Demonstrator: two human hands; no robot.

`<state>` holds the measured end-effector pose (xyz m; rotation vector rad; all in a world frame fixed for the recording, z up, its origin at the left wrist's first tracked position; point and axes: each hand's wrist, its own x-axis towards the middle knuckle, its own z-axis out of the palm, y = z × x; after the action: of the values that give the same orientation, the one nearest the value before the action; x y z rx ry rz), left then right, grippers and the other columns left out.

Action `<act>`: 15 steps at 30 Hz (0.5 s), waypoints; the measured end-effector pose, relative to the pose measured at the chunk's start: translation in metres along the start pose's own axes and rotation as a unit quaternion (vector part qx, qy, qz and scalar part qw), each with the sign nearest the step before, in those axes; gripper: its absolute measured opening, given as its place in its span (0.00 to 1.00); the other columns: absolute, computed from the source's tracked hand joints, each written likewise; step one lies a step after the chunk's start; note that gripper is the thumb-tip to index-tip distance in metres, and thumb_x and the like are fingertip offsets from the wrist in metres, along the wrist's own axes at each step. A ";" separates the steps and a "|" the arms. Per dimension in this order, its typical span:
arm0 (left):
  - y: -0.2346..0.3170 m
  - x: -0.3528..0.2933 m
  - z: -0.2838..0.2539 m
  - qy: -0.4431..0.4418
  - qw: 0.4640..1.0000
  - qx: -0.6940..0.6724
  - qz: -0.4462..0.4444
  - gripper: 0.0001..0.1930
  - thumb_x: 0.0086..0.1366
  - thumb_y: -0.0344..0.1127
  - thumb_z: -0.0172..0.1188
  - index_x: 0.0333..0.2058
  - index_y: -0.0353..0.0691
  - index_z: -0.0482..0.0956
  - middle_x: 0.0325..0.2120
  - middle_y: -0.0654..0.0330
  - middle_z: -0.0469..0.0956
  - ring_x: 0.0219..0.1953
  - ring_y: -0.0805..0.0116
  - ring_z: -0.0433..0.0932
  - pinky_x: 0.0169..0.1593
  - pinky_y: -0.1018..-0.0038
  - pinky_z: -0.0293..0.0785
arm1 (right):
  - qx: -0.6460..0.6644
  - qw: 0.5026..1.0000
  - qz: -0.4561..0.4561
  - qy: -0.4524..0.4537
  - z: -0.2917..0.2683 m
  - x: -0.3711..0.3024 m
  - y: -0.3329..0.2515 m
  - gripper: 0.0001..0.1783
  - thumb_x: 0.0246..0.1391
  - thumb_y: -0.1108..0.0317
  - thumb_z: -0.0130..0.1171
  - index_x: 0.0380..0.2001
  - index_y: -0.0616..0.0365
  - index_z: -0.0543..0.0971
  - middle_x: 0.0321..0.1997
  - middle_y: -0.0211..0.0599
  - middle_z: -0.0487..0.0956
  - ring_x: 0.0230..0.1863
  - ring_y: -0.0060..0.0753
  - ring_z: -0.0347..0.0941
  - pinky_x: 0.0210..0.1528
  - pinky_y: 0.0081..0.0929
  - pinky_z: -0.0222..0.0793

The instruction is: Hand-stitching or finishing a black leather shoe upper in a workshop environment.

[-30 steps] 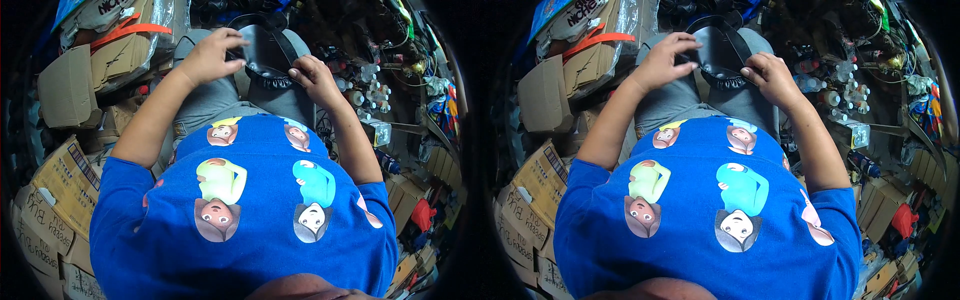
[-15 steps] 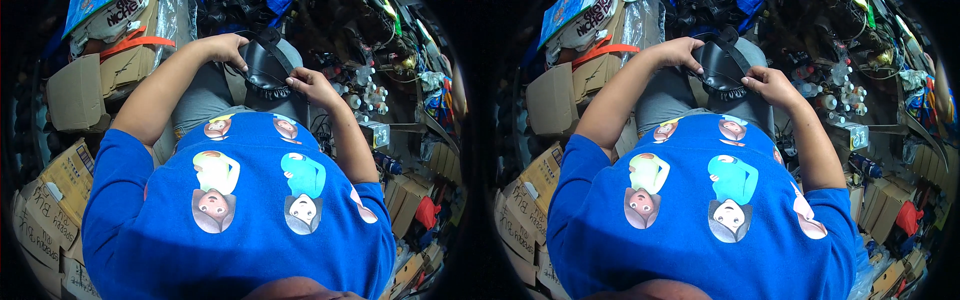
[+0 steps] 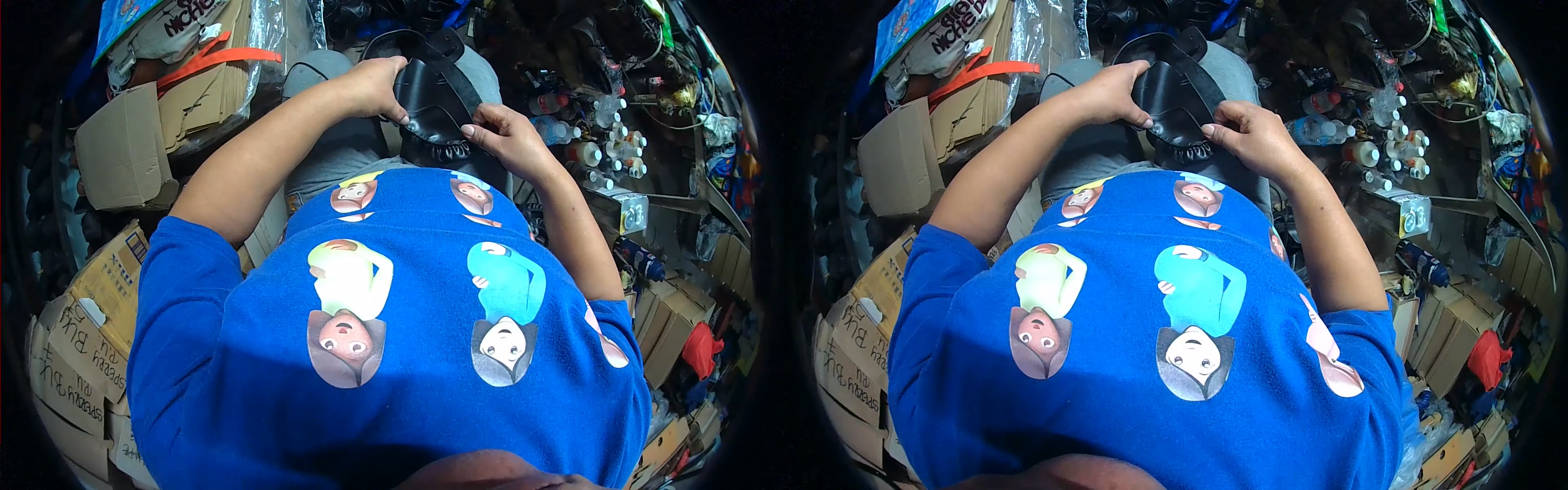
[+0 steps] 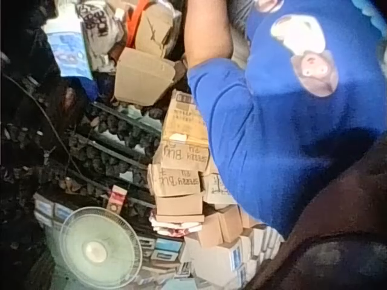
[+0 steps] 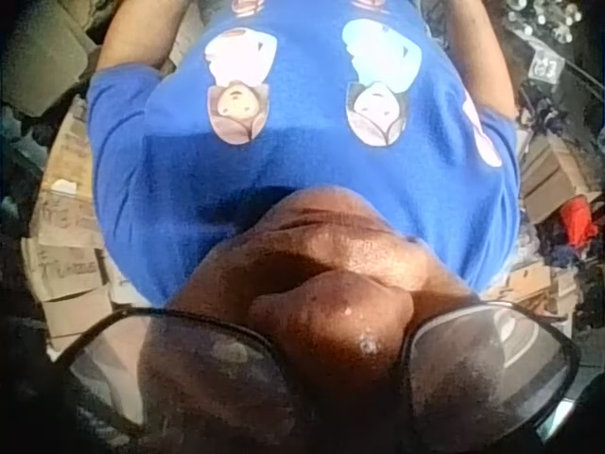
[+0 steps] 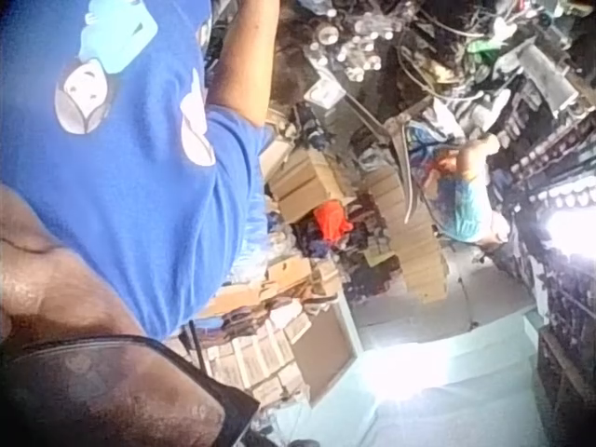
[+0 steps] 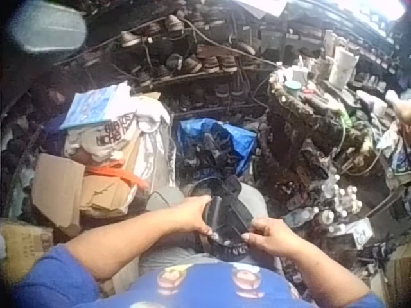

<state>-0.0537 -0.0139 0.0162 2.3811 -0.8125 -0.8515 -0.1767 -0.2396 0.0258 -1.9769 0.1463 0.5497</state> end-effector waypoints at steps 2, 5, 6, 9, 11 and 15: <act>0.002 -0.001 0.003 0.006 1.000 0.022 0.001 0.35 0.36 0.35 0.75 0.45 0.32 0.69 0.36 0.47 0.78 0.41 0.55 0.78 0.46 0.67 0.72 | -0.034 0.996 -0.074 0.026 0.003 0.001 0.009 0.13 0.52 0.63 0.63 0.28 0.62 0.75 0.24 0.32 0.73 0.27 0.21 0.67 0.31 0.24 0.64; 0.005 -0.004 0.006 0.006 0.999 0.035 -0.036 0.36 0.38 0.35 0.74 0.47 0.32 0.68 0.37 0.45 0.78 0.43 0.51 0.77 0.47 0.66 0.72 | -0.055 0.994 -0.086 0.030 0.004 -0.002 0.006 0.13 0.51 0.64 0.63 0.27 0.63 0.74 0.25 0.36 0.73 0.27 0.25 0.68 0.31 0.26 0.64; 0.007 -0.005 0.006 0.000 0.997 0.047 -0.055 0.35 0.40 0.36 0.73 0.48 0.33 0.67 0.37 0.44 0.78 0.43 0.51 0.77 0.47 0.66 0.72 | -0.054 0.995 -0.084 0.029 0.004 -0.002 0.007 0.13 0.51 0.64 0.63 0.27 0.63 0.74 0.25 0.36 0.73 0.27 0.25 0.68 0.31 0.26 0.64; 0.012 -0.005 0.009 -0.001 0.993 0.085 -0.077 0.35 0.42 0.39 0.72 0.48 0.33 0.67 0.37 0.44 0.78 0.44 0.50 0.77 0.46 0.65 0.72 | -0.084 0.988 -0.124 0.036 0.002 -0.002 0.010 0.12 0.49 0.65 0.63 0.26 0.62 0.74 0.24 0.38 0.73 0.26 0.28 0.69 0.30 0.27 0.64; 0.014 -0.005 0.010 0.005 0.990 0.111 -0.081 0.35 0.44 0.41 0.71 0.49 0.34 0.67 0.37 0.44 0.78 0.45 0.50 0.77 0.46 0.65 0.72 | -0.095 0.985 -0.142 0.040 0.001 -0.001 0.011 0.12 0.48 0.65 0.63 0.26 0.63 0.74 0.25 0.40 0.74 0.26 0.31 0.70 0.31 0.28 0.65; 0.002 0.000 0.001 0.013 0.993 0.097 -0.058 0.35 0.41 0.45 0.73 0.46 0.34 0.69 0.36 0.47 0.77 0.42 0.54 0.77 0.42 0.64 0.72 | -0.073 0.988 -0.123 0.056 0.002 0.000 0.006 0.12 0.48 0.65 0.64 0.26 0.62 0.75 0.24 0.40 0.74 0.26 0.33 0.71 0.32 0.29 0.65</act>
<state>-0.0554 -0.0154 0.0170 2.6274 -0.7843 -0.8162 -0.1792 -0.2412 0.0199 -2.1306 -0.0711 0.2970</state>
